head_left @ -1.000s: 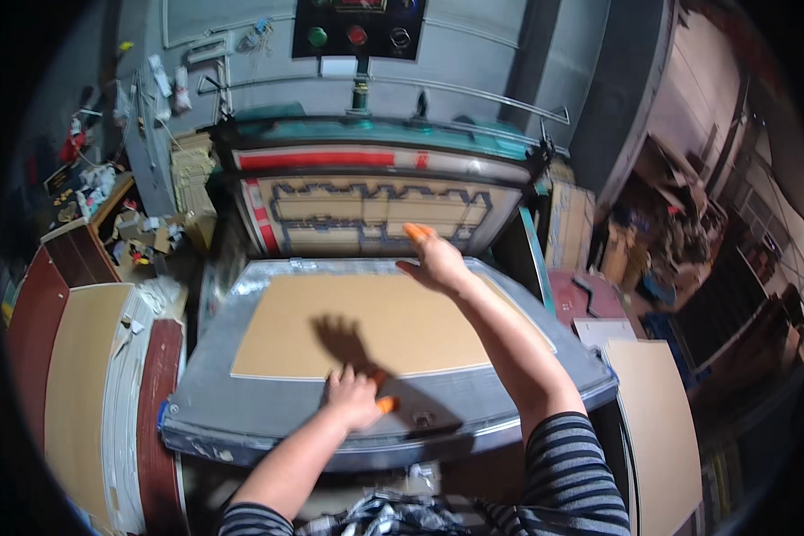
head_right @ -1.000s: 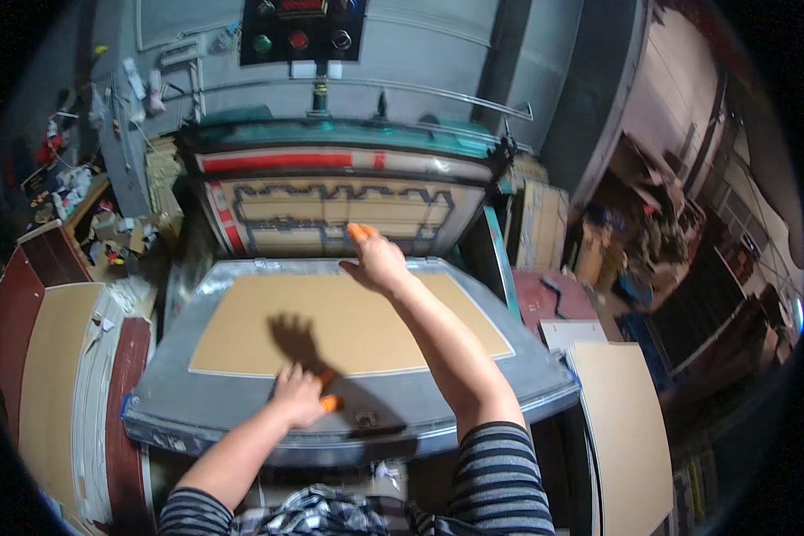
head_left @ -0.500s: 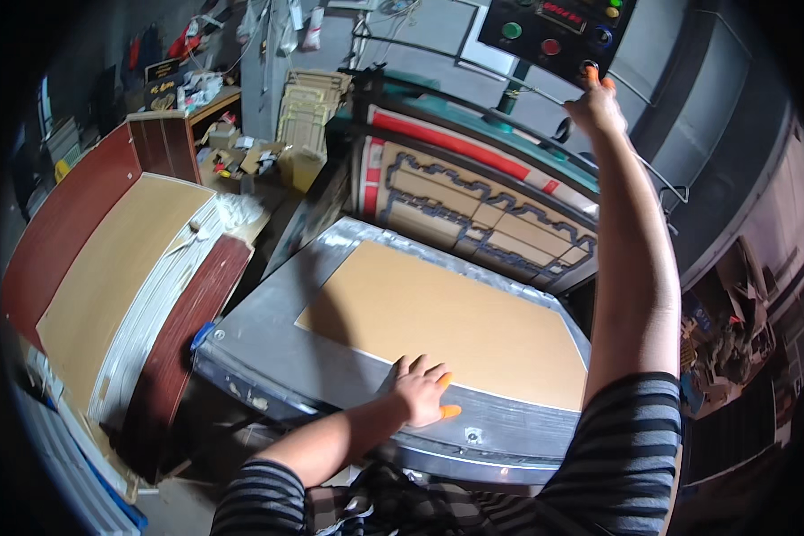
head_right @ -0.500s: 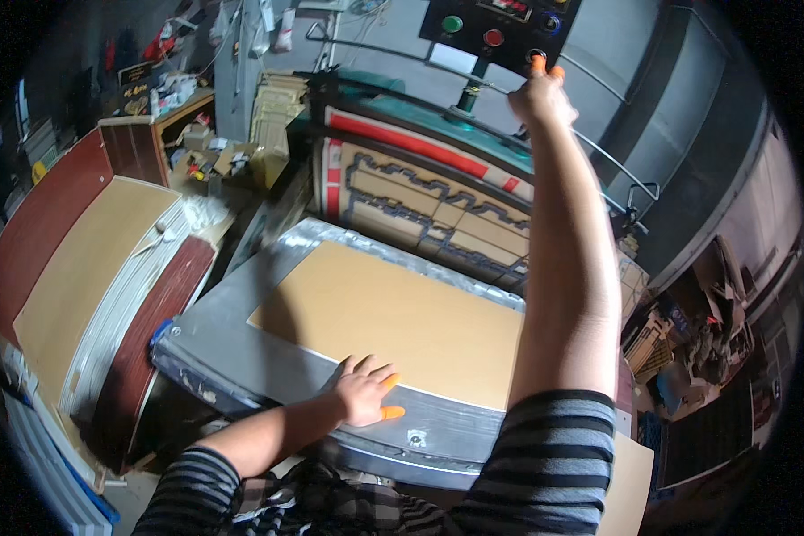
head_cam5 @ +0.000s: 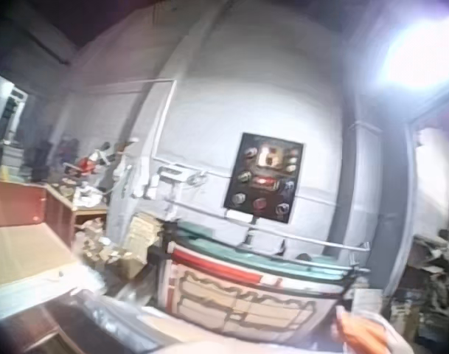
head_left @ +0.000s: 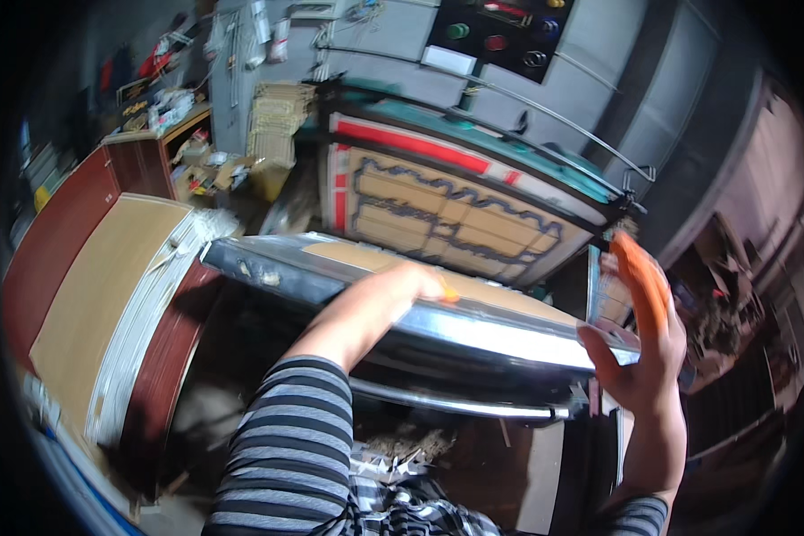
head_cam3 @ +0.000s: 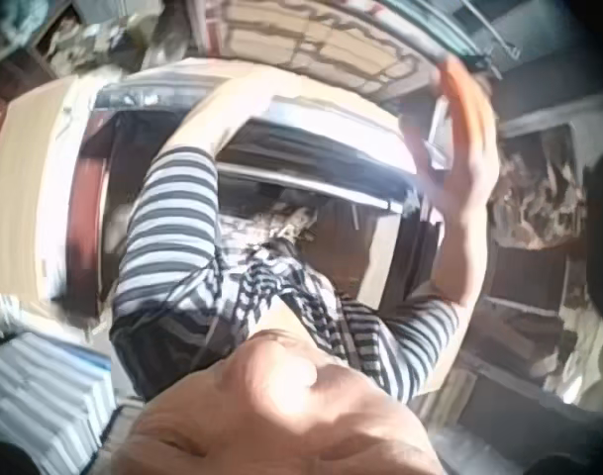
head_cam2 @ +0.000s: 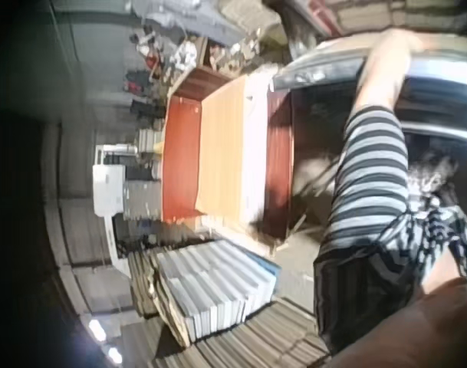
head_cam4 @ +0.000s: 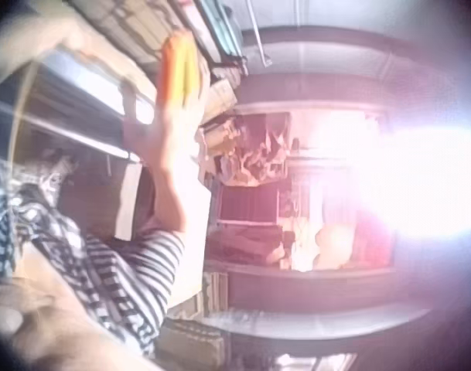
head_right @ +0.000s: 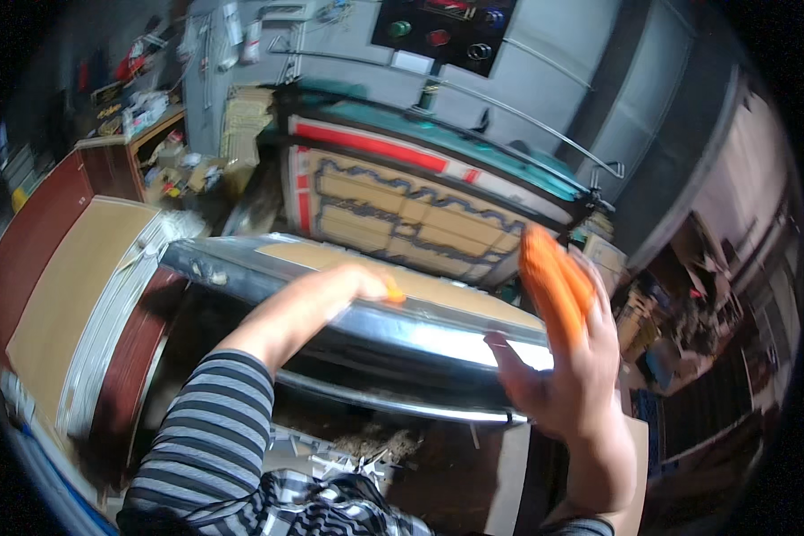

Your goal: The person repeatedly places sheets of cardboard onto a hydraulic guillotine cutter, aligns them, and operates the machine to trim the edges. After each cut, the person removes the trimmed sheet and stacks it on a nearby table.

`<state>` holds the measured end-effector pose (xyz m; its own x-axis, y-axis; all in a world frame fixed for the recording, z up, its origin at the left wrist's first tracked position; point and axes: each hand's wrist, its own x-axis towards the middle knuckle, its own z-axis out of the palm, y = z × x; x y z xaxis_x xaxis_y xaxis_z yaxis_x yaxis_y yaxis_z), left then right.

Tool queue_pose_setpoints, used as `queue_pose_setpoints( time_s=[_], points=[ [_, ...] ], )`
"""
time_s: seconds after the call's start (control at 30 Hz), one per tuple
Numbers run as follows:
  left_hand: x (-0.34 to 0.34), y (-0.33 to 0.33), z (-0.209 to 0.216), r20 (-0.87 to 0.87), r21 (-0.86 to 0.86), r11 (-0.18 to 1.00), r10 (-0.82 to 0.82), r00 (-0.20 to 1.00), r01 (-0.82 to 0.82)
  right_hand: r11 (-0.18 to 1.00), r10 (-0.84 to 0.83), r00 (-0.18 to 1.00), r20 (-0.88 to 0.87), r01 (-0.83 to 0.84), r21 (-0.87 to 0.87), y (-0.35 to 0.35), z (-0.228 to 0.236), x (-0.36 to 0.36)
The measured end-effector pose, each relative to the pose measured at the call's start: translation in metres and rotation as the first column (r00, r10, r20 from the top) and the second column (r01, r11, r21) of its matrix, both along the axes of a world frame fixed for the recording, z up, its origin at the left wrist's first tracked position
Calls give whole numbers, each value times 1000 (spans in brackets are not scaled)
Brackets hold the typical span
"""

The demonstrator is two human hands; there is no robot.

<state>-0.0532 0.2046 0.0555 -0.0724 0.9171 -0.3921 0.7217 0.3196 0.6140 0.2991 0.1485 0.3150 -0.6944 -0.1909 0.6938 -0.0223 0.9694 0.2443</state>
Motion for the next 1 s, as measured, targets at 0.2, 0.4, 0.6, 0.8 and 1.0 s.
queue_pose_setpoints(
  time_s=[0.2,0.4,0.6,0.8,1.0],
  points=[
    [8,10,132,-253,967,151,577,776,203,920,-362,929,84,370,-127,-39,-45,157],
    [127,-45,36,-231,969,101,49,972,225,637,-590,795,139,564,-525,-14,-152,205],
    [195,-161,-34,-317,886,308,-147,937,348,486,-378,908,181,361,-796,32,-209,153],
    [195,-211,6,-353,931,123,61,934,344,692,-163,986,36,140,-708,55,-213,101],
    [195,-249,51,-429,903,55,189,883,427,532,15,994,-106,-97,-841,93,-204,67]
  ],
)
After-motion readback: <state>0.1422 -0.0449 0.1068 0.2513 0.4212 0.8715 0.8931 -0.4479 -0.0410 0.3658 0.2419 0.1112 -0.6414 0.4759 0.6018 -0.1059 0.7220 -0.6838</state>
